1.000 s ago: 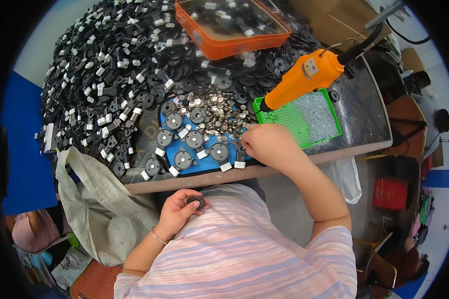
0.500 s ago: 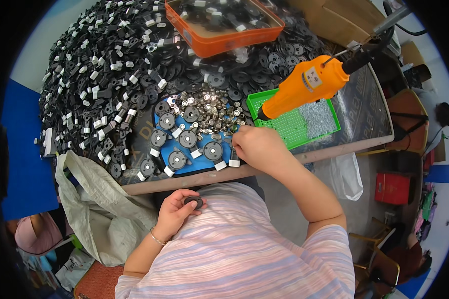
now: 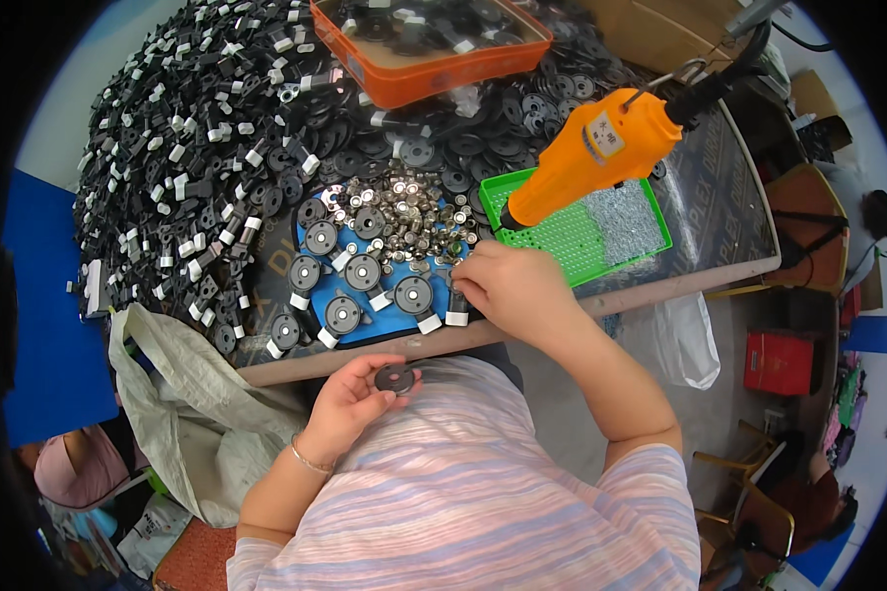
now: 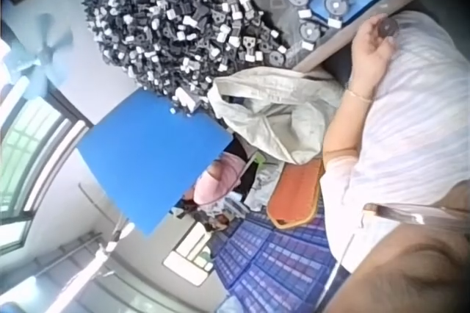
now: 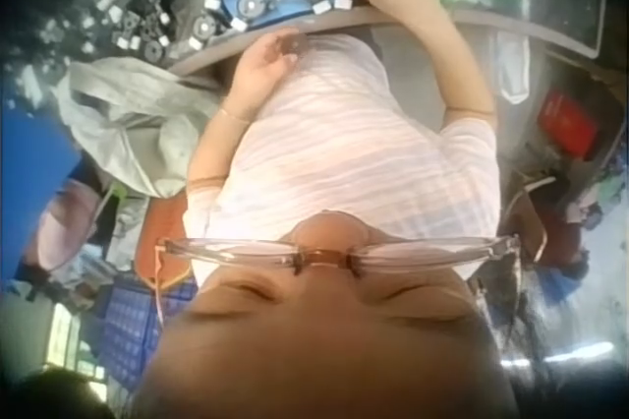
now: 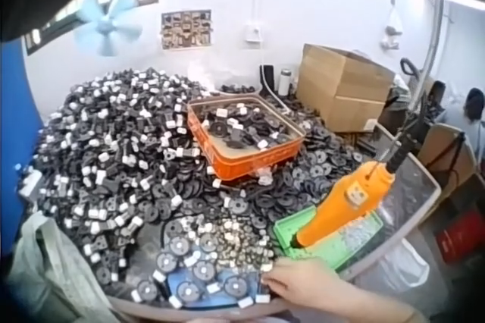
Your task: Assembling small circular components and screws into plastic parts using an electric screwdriver on a factory workbench.
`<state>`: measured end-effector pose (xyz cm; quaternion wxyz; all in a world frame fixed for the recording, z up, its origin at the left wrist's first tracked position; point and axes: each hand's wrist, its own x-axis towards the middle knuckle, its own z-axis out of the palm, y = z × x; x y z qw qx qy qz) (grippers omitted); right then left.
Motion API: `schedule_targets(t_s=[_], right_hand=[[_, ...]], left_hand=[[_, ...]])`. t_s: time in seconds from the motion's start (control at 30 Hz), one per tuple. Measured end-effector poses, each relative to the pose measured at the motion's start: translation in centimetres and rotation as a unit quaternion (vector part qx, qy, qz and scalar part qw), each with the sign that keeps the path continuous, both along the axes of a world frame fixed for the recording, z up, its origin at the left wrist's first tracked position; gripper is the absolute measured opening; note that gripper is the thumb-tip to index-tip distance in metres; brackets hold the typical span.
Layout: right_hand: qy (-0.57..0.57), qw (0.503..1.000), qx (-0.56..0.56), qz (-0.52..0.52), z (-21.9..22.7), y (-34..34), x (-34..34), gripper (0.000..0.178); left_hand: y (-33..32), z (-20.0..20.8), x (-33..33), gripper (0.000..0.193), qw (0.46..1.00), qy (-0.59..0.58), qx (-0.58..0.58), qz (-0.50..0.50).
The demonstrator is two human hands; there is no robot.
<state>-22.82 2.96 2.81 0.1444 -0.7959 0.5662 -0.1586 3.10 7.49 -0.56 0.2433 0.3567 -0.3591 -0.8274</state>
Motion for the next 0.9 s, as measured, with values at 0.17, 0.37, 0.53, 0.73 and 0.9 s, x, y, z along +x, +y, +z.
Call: schedule_targets(t_s=[0.17, 0.37, 0.53, 0.73, 0.9], right_hand=[[-0.221, 0.973, 0.038, 0.049, 1.7, 2.6, 0.5, 0.034], [-0.175, 0.980, 0.053, 0.079, 0.8, 3.6, 1.2, 0.052], [-0.132, 0.988, 0.029, 0.075, 0.3, 4.0, 1.4, 0.049], [-0.124, 0.991, -0.027, 0.040, 0.1, 4.4, 2.1, 0.045], [-0.081, 0.996, -0.048, 0.007, 0.2, 4.3, 2.0, 0.041]], left_hand=[[-2.5, 1.3, -2.1, 0.045, 0.998, 0.011, 0.054, -0.037], [-3.9, 1.3, -3.8, 0.043, 0.985, 0.075, 0.134, -0.081], [-3.9, 0.7, -3.9, 0.038, 0.985, 0.066, 0.139, -0.079], [-2.9, 0.4, -4.5, 0.035, 0.991, 0.032, 0.124, -0.037], [-2.2, 0.4, -4.7, 0.036, 0.992, 0.039, 0.115, -0.011]])
